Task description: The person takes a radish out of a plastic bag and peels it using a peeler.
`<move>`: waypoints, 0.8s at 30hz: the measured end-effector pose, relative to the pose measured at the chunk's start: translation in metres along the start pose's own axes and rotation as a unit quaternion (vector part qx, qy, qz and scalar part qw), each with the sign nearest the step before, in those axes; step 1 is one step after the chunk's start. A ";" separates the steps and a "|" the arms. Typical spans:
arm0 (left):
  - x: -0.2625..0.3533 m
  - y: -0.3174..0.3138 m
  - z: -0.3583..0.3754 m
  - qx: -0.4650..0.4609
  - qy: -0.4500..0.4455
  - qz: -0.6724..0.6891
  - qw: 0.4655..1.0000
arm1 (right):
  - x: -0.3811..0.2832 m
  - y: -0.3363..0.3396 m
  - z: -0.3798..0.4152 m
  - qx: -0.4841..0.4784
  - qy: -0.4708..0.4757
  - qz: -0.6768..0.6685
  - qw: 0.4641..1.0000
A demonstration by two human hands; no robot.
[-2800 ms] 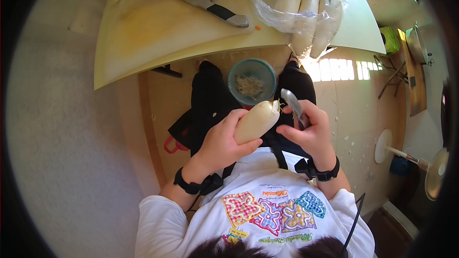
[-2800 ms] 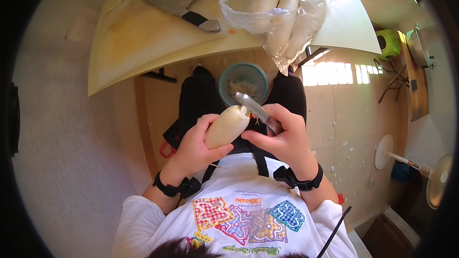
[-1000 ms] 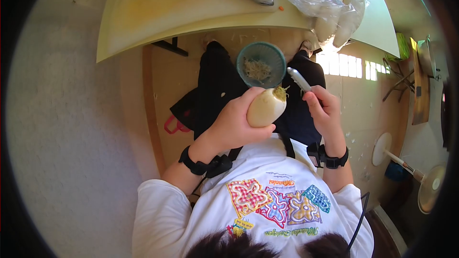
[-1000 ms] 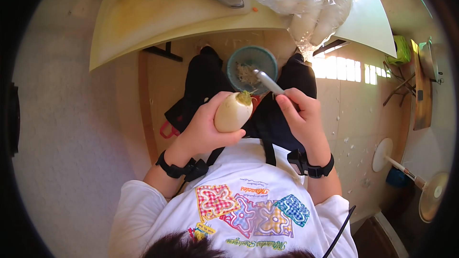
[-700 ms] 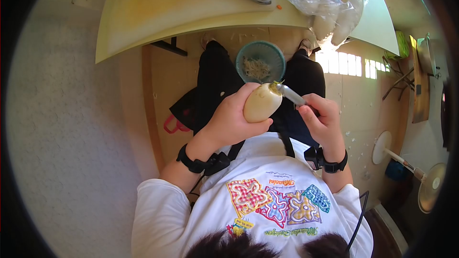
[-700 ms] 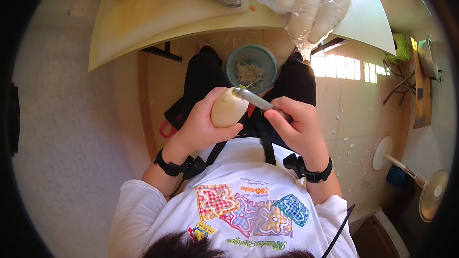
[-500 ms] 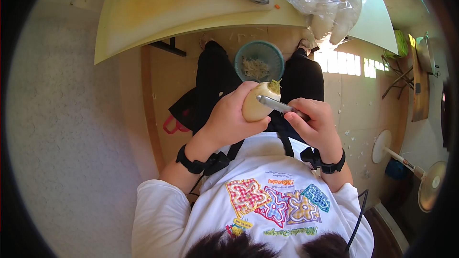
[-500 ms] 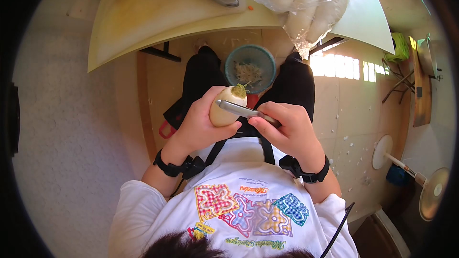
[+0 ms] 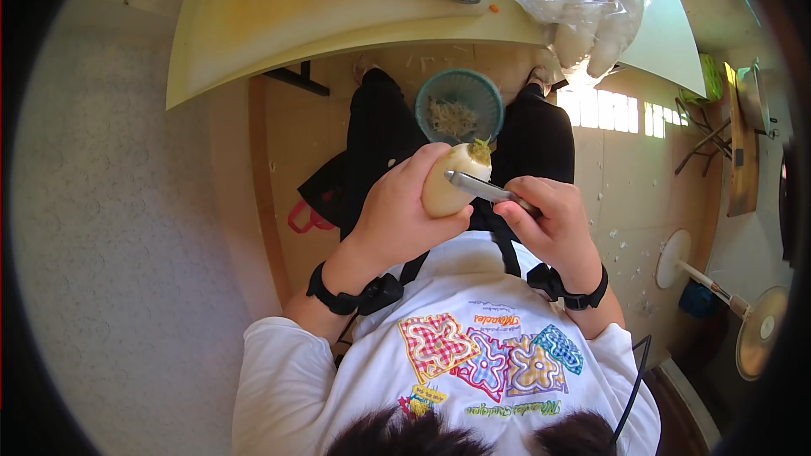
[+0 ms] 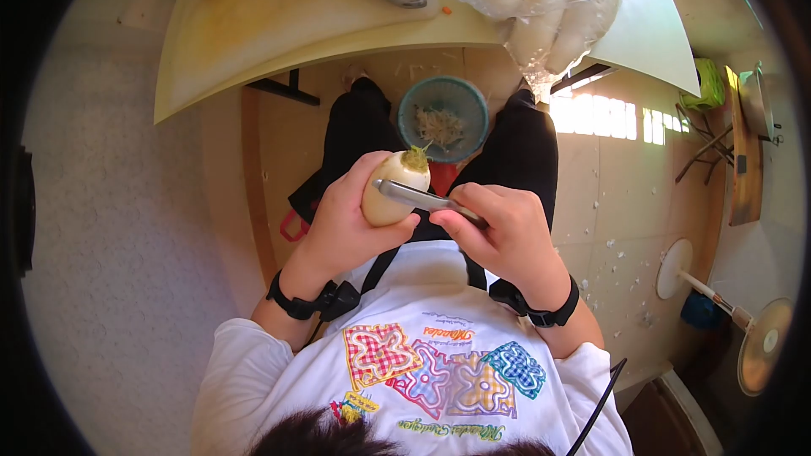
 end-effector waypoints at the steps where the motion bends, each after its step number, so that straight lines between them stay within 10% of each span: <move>1: 0.000 0.000 0.000 0.002 0.004 0.000 1.000 | 0.000 -0.001 0.000 -0.001 0.000 -0.001 1.000; 24: 0.018 -0.003 0.002 0.006 -0.020 -0.048 0.999 | 0.048 0.016 0.012 0.074 -0.158 -0.159 0.972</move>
Point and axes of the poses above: each hand's wrist, its own z-axis away from the middle knuckle, its own y-axis out of the back of the hand, x = y × z, the point moved 7 cm from there along -z, towards the middle knuckle, and after that the axes turned 1 degree about -z, right-handed, at the moved point
